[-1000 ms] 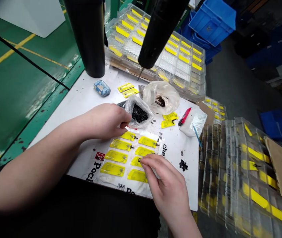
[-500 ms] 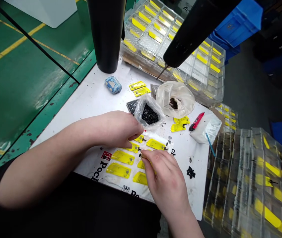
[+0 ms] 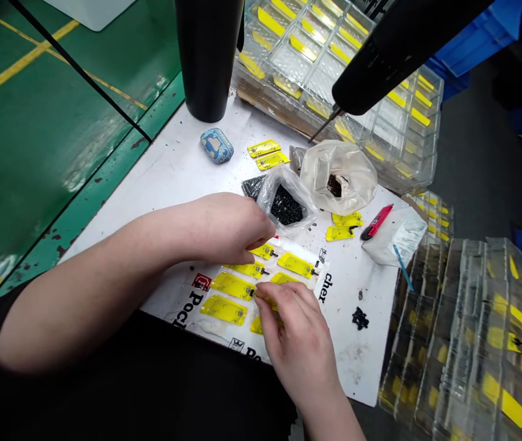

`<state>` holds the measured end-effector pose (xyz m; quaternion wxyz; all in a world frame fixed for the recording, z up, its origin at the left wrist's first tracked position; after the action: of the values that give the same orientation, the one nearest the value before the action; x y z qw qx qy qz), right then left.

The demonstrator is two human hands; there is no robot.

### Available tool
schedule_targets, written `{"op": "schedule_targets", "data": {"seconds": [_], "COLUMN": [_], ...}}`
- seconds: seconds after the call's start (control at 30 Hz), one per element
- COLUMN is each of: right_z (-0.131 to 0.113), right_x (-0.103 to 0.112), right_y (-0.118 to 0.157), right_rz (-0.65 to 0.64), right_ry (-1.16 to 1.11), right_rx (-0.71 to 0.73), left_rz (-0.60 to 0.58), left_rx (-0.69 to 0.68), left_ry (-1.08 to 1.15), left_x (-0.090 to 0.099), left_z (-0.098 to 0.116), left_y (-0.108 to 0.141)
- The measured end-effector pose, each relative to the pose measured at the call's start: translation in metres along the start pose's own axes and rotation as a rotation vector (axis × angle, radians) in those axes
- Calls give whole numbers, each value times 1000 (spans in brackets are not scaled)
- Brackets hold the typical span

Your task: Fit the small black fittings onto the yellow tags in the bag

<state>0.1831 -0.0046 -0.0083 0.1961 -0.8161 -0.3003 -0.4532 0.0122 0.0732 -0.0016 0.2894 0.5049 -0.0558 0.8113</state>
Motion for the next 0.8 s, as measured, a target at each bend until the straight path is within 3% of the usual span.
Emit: {"op": "schedule_targets", "data": {"seconds": [0.8], "right_z": [-5], "right_x": [-2], "right_y": [-2], "right_rz": [-50], "right_ry": [91], "right_rx": [89], "left_rz": [-25], "left_rx": [21], "left_ry": [0], "left_x": [0], "left_z": [0], "left_y": [-1]}}
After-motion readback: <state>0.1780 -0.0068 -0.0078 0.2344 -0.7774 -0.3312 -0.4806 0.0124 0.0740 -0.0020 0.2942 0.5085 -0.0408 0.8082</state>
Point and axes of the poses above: each hand's wrist, its own y-axis away from the middle knuckle, its own x-axis out of the back of the hand, z = x × y, the point moved 8 cm from there along -y, towards the middle knuckle
